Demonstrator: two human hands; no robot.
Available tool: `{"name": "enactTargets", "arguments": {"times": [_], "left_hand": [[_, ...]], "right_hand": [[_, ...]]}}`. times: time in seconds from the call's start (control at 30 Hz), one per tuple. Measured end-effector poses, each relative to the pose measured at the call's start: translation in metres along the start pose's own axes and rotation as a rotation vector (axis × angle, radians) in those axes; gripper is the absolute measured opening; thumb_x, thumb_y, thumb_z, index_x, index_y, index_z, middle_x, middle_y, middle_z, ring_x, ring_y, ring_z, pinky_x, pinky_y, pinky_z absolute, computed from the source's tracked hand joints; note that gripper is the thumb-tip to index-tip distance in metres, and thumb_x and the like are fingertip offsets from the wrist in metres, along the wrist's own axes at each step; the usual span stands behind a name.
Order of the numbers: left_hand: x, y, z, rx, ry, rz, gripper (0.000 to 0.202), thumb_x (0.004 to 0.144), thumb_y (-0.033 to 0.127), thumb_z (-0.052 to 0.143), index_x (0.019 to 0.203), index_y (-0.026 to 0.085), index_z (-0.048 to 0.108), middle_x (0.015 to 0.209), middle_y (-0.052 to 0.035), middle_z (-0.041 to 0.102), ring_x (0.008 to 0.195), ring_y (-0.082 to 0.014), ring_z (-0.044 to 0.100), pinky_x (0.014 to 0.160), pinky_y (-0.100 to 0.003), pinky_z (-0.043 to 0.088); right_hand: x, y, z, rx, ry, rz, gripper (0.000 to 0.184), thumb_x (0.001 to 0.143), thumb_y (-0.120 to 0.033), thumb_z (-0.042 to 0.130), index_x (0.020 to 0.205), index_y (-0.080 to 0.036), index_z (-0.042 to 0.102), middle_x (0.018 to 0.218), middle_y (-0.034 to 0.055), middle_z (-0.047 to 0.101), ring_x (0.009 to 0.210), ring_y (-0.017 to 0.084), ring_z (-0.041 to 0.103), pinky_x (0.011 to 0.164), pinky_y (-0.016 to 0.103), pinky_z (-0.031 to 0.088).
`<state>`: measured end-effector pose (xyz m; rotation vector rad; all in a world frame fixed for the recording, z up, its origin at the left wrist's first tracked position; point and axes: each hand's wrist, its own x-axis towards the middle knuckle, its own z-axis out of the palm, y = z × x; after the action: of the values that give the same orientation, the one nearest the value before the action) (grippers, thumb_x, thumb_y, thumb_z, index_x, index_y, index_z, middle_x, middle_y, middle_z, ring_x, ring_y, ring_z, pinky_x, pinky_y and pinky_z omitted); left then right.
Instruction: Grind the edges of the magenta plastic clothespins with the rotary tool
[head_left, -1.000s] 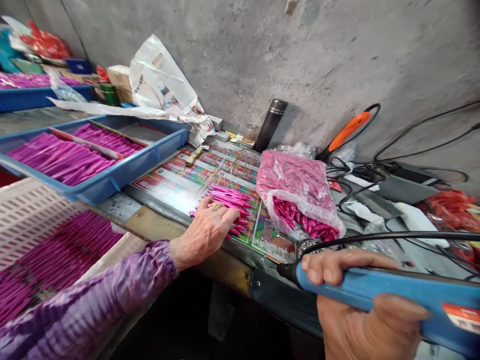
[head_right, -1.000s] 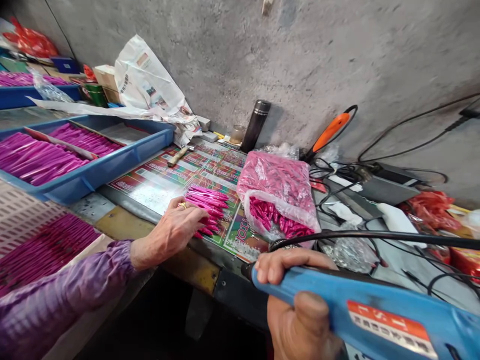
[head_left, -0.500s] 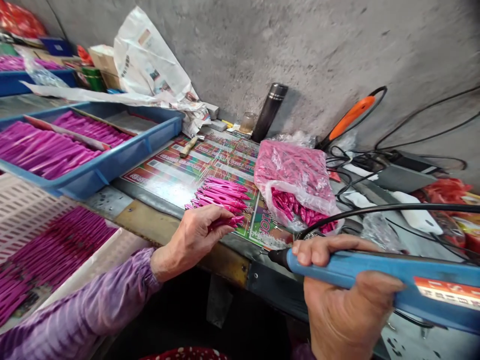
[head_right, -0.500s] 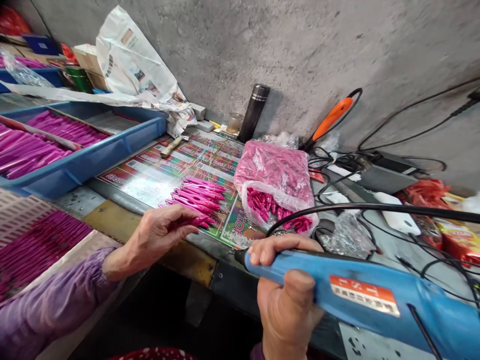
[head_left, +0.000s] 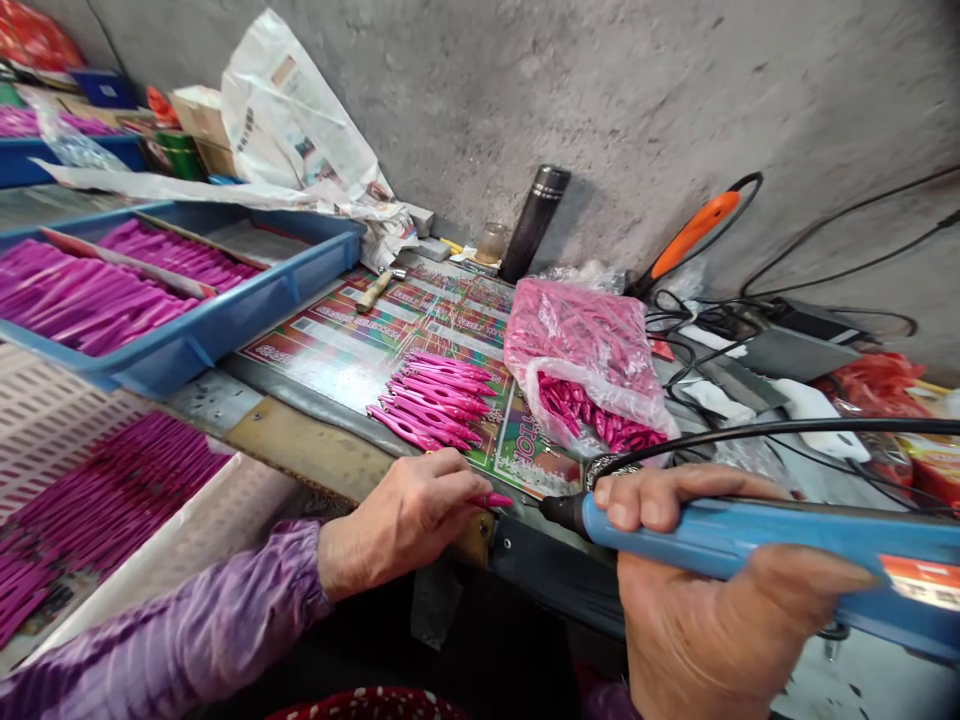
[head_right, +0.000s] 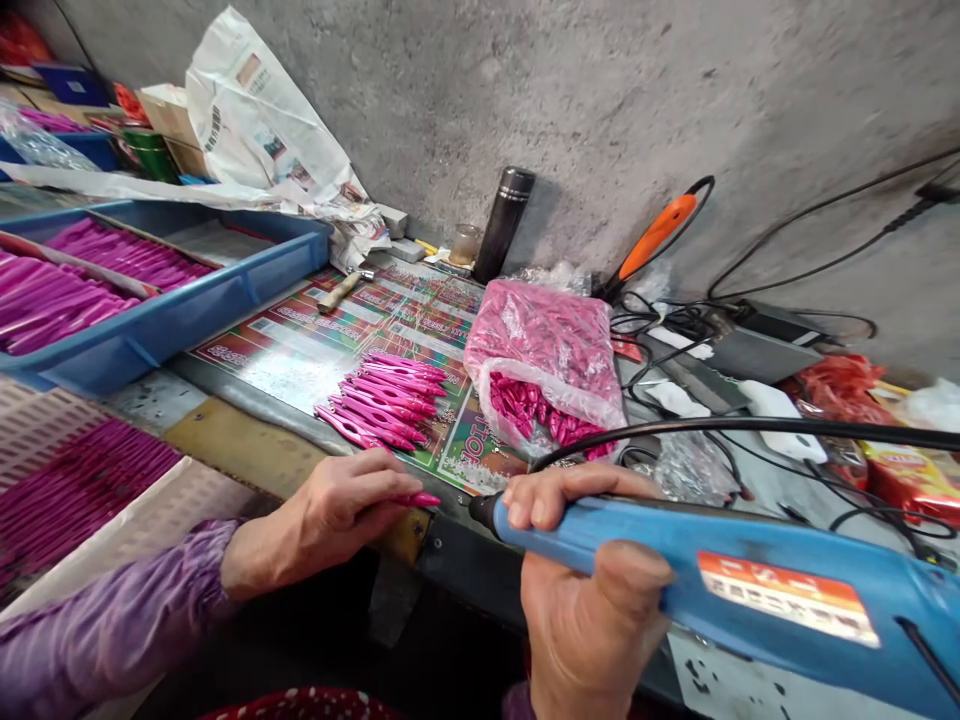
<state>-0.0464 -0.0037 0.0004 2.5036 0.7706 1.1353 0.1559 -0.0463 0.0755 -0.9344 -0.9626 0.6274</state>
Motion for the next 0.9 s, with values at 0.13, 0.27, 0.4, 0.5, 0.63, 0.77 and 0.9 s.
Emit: {"name": "enactTargets", "arguments": {"times": [0.13,0.27,0.4,0.5,0.63,0.77,0.9], "left_hand": [[0.000,0.004,0.007,0.187,-0.018,0.109,0.026,0.108,0.015,0.047,0.094,0.015,0.068,0.079,-0.0025,0.065,0.067,-0.0155,0.058,0.059,-0.027,0.042],[-0.002,0.005,0.012,0.277,0.041,0.145,0.030,0.110,0.015,0.042,0.087,0.017,0.061,0.074,-0.0008,0.060,0.064,-0.0153,0.052,0.058,-0.029,0.038],[-0.005,0.004,0.016,0.305,0.076,0.170,0.027,0.110,0.014,0.043,0.088,0.018,0.058,0.074,-0.0002,0.060,0.065,-0.0156,0.051,0.060,-0.030,0.039],[-0.008,0.004,0.017,0.315,0.080,0.172,0.026,0.110,0.014,0.043,0.088,0.019,0.056,0.075,0.0001,0.061,0.065,-0.0156,0.051,0.061,-0.030,0.038],[-0.012,0.003,0.018,0.326,0.075,0.183,0.026,0.110,0.014,0.044,0.087,0.019,0.055,0.078,-0.0006,0.062,0.068,-0.0161,0.052,0.064,-0.031,0.040],[-0.015,0.001,0.019,0.332,0.055,0.196,0.024,0.109,0.012,0.046,0.087,0.019,0.055,0.083,-0.0028,0.065,0.072,-0.0163,0.056,0.068,-0.031,0.043],[-0.017,0.001,0.020,0.344,0.057,0.201,0.025,0.109,0.012,0.045,0.088,0.019,0.055,0.087,-0.0044,0.067,0.075,-0.0164,0.058,0.072,-0.031,0.045]], "right_hand": [[0.001,-0.007,0.000,0.040,-0.027,0.021,0.066,0.067,-0.087,0.077,0.072,-0.023,0.061,0.057,-0.0048,0.051,0.053,0.014,0.049,0.059,0.032,0.049],[0.001,-0.011,-0.001,0.087,-0.053,0.014,0.063,0.076,-0.087,0.070,0.076,-0.024,0.064,0.058,-0.0051,0.050,0.054,0.013,0.048,0.059,0.031,0.049],[0.001,-0.014,0.003,0.115,-0.086,0.022,0.055,0.083,-0.079,0.068,0.074,-0.024,0.064,0.057,-0.0047,0.050,0.053,0.012,0.046,0.057,0.030,0.047],[0.000,-0.014,0.007,0.117,-0.111,0.016,0.049,0.082,-0.072,0.074,0.075,-0.025,0.064,0.057,-0.0053,0.051,0.052,0.012,0.048,0.057,0.031,0.048],[-0.002,-0.013,0.014,0.124,-0.116,0.004,0.047,0.086,-0.069,0.071,0.075,-0.024,0.063,0.057,-0.0053,0.051,0.051,0.012,0.049,0.056,0.031,0.048],[-0.002,-0.013,0.018,0.124,-0.115,0.005,0.055,0.086,-0.077,0.066,0.074,-0.024,0.064,0.055,-0.0052,0.051,0.050,0.013,0.049,0.055,0.031,0.048],[-0.001,-0.015,0.020,0.120,-0.103,0.013,0.058,0.084,-0.079,0.068,0.071,-0.023,0.063,0.054,-0.0050,0.049,0.048,0.012,0.047,0.053,0.030,0.046]]}}
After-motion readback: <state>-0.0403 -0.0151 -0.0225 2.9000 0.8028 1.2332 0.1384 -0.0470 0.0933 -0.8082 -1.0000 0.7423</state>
